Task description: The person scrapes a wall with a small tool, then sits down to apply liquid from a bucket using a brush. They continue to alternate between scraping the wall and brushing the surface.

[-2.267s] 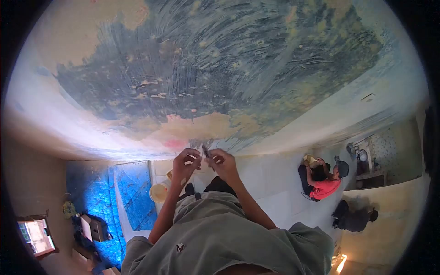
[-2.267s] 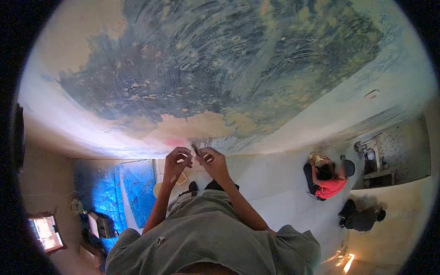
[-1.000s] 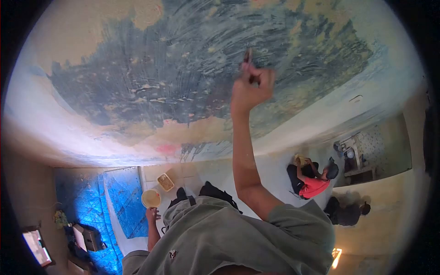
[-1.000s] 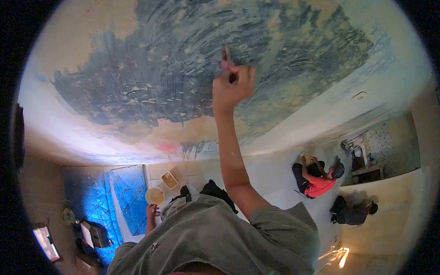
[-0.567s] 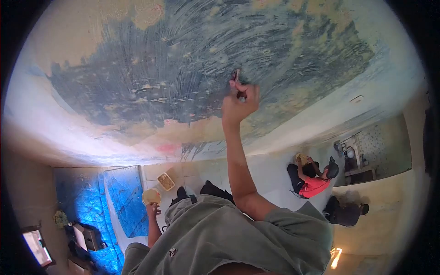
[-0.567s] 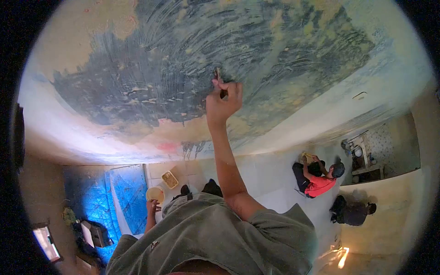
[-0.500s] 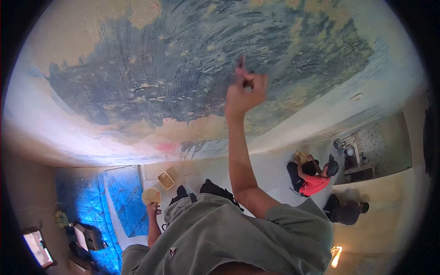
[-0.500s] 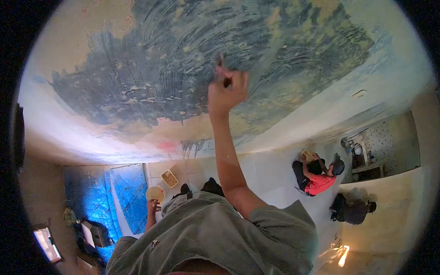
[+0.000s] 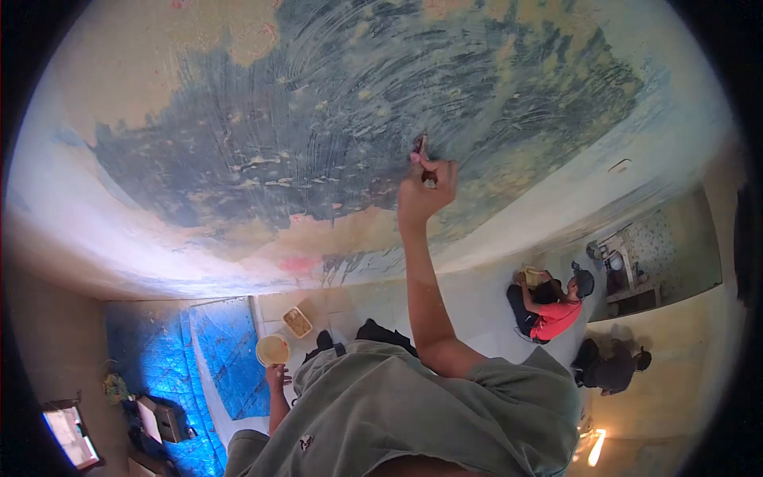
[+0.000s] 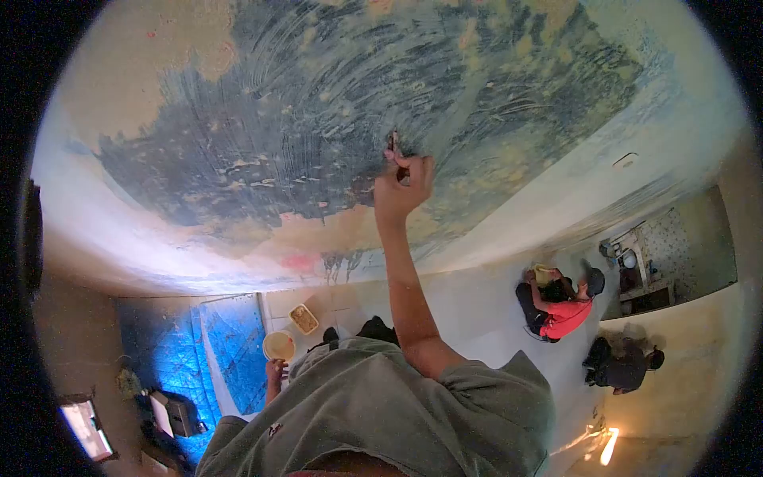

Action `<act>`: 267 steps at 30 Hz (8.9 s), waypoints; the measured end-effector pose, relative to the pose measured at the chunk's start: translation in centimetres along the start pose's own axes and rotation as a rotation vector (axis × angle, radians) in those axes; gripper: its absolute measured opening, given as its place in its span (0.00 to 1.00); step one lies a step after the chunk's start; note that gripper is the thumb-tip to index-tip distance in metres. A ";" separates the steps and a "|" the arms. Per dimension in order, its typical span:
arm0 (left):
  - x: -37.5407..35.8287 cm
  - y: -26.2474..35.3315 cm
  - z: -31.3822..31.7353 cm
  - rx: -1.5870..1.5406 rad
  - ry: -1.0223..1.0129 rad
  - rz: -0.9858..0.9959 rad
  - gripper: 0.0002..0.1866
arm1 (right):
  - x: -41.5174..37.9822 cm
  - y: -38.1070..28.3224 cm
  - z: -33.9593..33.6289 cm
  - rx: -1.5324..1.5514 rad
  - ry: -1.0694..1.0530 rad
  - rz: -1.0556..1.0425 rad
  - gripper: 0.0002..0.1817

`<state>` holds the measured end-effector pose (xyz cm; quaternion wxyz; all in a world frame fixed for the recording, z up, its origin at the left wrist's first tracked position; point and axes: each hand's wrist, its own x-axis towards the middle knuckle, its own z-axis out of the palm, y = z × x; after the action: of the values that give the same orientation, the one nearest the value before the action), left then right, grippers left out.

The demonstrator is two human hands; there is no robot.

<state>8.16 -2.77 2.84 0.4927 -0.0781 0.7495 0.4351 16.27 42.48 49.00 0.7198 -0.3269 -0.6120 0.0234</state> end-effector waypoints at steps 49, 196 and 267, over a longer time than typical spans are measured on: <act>2.9 1.5 1.9 -0.057 -0.108 0.094 0.17 | 8.5 -3.1 -0.2 0.058 0.077 -0.091 0.09; -24.9 36.2 13.1 -0.258 0.090 1.147 0.10 | -10.6 3.1 -16.2 0.551 -1.218 1.196 0.12; -27.1 57.4 6.8 -0.178 1.143 2.112 0.05 | -13.3 3.4 -13.9 0.474 -1.223 1.145 0.10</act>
<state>-4.98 28.68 56.80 -0.5170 0.3587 0.5210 0.5766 26.65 33.30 35.29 0.1916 -0.3559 -0.6116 0.6802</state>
